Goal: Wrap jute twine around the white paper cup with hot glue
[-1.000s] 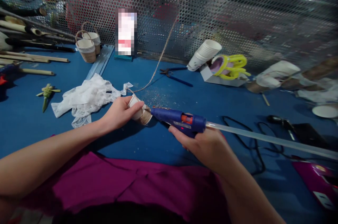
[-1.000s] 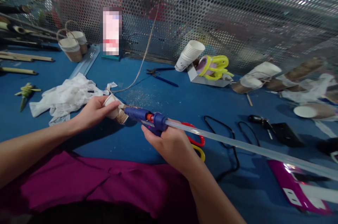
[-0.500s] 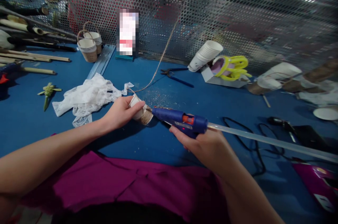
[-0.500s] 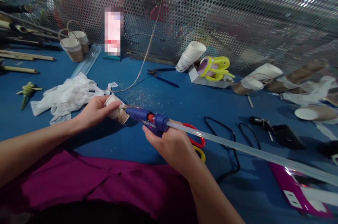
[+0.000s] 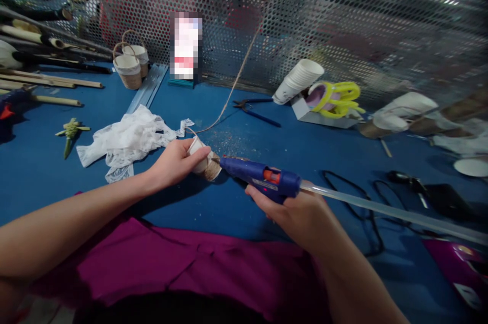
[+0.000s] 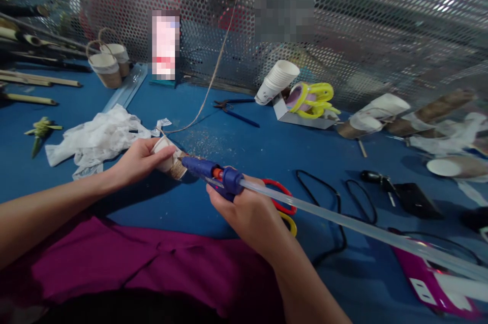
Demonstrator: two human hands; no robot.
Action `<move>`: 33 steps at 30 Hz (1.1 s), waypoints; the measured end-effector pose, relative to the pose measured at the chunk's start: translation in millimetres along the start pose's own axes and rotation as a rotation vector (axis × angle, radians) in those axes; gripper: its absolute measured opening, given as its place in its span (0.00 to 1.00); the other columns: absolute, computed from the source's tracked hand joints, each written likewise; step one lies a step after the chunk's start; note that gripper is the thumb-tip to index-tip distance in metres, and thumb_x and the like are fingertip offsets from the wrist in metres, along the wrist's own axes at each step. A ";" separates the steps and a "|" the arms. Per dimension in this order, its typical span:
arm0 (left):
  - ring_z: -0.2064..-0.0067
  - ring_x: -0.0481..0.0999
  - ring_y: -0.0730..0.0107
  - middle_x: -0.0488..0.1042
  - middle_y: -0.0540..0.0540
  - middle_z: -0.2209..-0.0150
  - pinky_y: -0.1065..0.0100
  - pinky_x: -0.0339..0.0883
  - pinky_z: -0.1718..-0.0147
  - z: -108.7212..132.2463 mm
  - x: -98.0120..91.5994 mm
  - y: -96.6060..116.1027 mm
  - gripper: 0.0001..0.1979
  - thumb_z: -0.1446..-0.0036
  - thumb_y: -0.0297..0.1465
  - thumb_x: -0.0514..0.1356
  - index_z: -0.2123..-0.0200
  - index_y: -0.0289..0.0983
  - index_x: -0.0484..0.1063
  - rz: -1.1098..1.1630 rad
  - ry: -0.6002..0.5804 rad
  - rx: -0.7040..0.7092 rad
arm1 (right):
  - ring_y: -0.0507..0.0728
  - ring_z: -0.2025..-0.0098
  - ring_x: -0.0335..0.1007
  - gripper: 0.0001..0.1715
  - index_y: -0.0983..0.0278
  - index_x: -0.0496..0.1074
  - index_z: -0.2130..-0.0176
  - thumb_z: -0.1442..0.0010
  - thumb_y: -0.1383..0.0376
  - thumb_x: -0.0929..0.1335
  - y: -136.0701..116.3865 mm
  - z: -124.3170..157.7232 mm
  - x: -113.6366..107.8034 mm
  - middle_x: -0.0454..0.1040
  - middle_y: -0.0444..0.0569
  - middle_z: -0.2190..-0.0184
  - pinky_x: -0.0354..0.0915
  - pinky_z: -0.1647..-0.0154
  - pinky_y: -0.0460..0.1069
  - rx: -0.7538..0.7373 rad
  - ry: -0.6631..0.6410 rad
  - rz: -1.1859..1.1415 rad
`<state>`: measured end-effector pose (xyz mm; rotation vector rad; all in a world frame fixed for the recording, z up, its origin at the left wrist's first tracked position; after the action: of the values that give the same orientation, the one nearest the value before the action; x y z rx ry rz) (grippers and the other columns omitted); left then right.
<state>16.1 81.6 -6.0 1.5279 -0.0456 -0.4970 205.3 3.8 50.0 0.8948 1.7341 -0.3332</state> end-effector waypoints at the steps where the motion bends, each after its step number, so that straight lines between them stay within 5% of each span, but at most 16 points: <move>1: 0.76 0.65 0.74 0.70 0.47 0.76 0.71 0.58 0.77 -0.2 -0.2 0.0 0.15 0.46 0.39 0.54 0.72 0.32 0.69 -0.023 0.011 0.004 | 0.51 0.83 0.62 0.23 0.59 0.76 0.67 0.43 0.74 0.56 0.5 -0.4 0.8 0.69 0.44 0.85 0.56 0.80 0.46 0.036 -0.028 -0.048; 14: 0.76 0.64 0.75 0.70 0.47 0.77 0.72 0.58 0.77 0.5 0.8 1.2 0.16 0.45 0.40 0.53 0.72 0.31 0.69 -0.065 0.012 0.022 | 0.52 0.83 0.63 0.15 0.60 0.68 0.80 0.44 0.61 0.64 4.5 -0.6 3.7 0.68 0.43 0.86 0.59 0.81 0.47 0.542 -0.095 -0.463; 22: 0.74 0.67 0.73 0.72 0.46 0.76 0.73 0.60 0.77 0.9 0.9 0.7 0.15 0.46 0.39 0.54 0.71 0.32 0.70 -0.031 0.018 0.027 | 0.55 0.78 0.68 0.13 0.60 0.68 0.79 0.44 0.63 0.63 3.8 -1.1 4.8 0.71 0.46 0.81 0.61 0.77 0.49 0.437 -0.060 -0.402; 33: 0.75 0.68 0.73 0.73 0.46 0.75 0.72 0.60 0.78 1.1 1.1 1.9 0.15 0.45 0.39 0.53 0.71 0.32 0.70 -0.047 0.010 0.031 | 0.54 0.79 0.68 0.12 0.61 0.67 0.78 0.45 0.62 0.63 3.1 -3.6 4.2 0.72 0.46 0.81 0.63 0.75 0.49 0.520 -0.075 -0.478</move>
<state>17.3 80.2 -4.4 1.5647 -0.0098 -0.5279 204.5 9.8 48.1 0.7983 1.8080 -1.1583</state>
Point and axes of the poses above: each hand's wrist, its own z-axis away from the middle knuckle, its own x-axis out of the palm, y = z × x, the point moved 3 cm from there along -z, towards the middle knuckle
